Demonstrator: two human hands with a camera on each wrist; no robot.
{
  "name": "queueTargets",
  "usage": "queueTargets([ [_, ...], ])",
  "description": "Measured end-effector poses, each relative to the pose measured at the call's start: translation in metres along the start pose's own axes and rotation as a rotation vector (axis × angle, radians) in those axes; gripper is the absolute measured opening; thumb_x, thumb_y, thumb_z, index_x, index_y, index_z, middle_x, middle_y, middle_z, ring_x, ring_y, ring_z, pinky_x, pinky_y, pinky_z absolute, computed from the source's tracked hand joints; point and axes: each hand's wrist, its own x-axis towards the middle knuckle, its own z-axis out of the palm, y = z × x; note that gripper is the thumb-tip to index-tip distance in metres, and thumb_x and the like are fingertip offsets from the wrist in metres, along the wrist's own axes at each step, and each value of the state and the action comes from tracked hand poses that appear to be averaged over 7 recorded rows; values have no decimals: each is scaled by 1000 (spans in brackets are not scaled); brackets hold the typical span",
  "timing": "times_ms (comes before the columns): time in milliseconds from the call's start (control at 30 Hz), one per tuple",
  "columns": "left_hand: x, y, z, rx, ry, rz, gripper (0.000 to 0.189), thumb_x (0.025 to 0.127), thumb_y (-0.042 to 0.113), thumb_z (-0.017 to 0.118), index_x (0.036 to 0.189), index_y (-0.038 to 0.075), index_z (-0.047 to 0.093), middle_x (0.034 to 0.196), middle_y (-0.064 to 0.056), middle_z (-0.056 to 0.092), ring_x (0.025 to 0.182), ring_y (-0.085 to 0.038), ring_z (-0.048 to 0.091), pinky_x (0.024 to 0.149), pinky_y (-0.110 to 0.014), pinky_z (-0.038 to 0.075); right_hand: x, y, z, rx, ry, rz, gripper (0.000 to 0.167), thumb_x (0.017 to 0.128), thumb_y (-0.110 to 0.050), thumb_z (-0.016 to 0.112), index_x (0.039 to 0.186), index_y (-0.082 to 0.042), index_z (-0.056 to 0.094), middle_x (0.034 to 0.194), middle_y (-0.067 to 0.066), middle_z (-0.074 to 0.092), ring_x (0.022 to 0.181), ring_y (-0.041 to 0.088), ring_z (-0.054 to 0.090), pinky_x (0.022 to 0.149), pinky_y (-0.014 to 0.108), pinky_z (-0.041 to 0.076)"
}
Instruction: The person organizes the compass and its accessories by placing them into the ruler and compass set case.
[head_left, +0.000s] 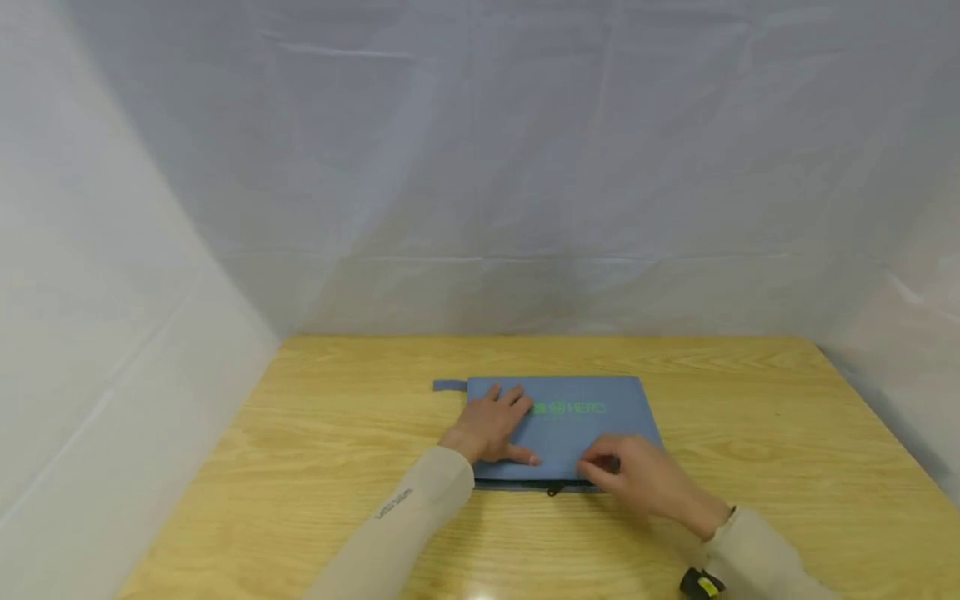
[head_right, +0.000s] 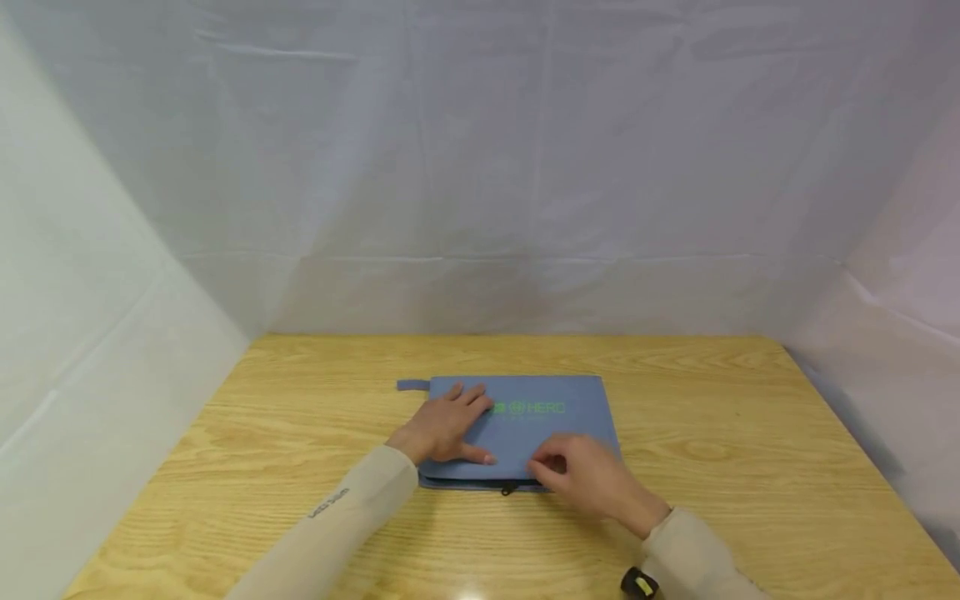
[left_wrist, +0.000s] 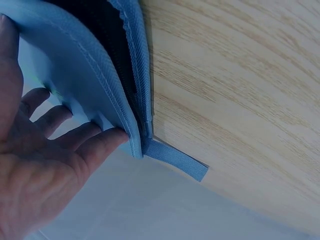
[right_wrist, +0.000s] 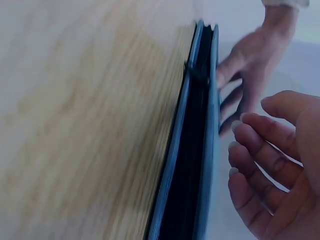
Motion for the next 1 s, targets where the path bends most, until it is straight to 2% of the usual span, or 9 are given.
queueTargets([
  [133, 1, -1, 1, 2, -1, 0, 87, 78, 67, 60, 146, 20, 36, 154, -5, 25, 138, -38, 25, 101, -52, 38, 6, 9, -4, -83, 82, 15, 13, 92, -29, 64, 96, -21, 74, 88, -18, 63, 79, 0, 59, 69, 29, 52],
  [267, 2, -2, 2, 7, 0, 1, 87, 78, 68, 60, 147, 20, 36, 154, -5, 25, 138, -38, 25, 100, -52, 38, 13, 18, -6, -183, 176, 27, 11, 89, -25, 68, 96, -19, 73, 92, -12, 65, 83, 8, 63, 71, 34, 53],
  [400, 2, 0, 2, 25, -4, -3, 89, 77, 69, 59, 147, 20, 35, 154, -6, 25, 138, -37, 26, 99, -53, 39, 21, 30, -9, -242, 214, -21, 17, 87, -22, 71, 101, -13, 72, 100, -2, 64, 91, 19, 62, 77, 41, 52],
  [533, 2, 1, 3, 28, -6, -3, 89, 77, 69, 59, 147, 20, 35, 154, -6, 25, 138, -37, 26, 99, -54, 39, 27, 42, -12, -250, 160, -58, 32, 87, -25, 71, 115, -10, 68, 119, 9, 60, 110, 28, 56, 90, 48, 47],
  [667, 2, 1, 6, 24, -9, -5, 88, 77, 69, 59, 147, 21, 34, 154, -5, 25, 138, -37, 25, 99, -54, 39, 31, 48, -12, -297, 101, -42, 53, 87, -39, 69, 129, -10, 60, 136, 14, 51, 122, 35, 48, 96, 53, 41],
  [833, 2, 2, 6, 31, -8, -1, 89, 77, 70, 58, 147, 21, 34, 154, -6, 24, 138, -37, 26, 99, -52, 40, 33, 50, -9, -342, 29, 24, 76, 82, -59, 64, 139, -10, 51, 145, 19, 40, 130, 41, 36, 99, 59, 35],
  [1000, 1, 2, 3, 51, 2, 24, 89, 77, 70, 57, 147, 19, 35, 154, -6, 26, 137, -38, 27, 100, -50, 39, 37, 44, -11, -297, -16, 65, 78, 81, -56, 68, 137, -6, 51, 144, 25, 38, 130, 48, 32, 100, 62, 31],
])
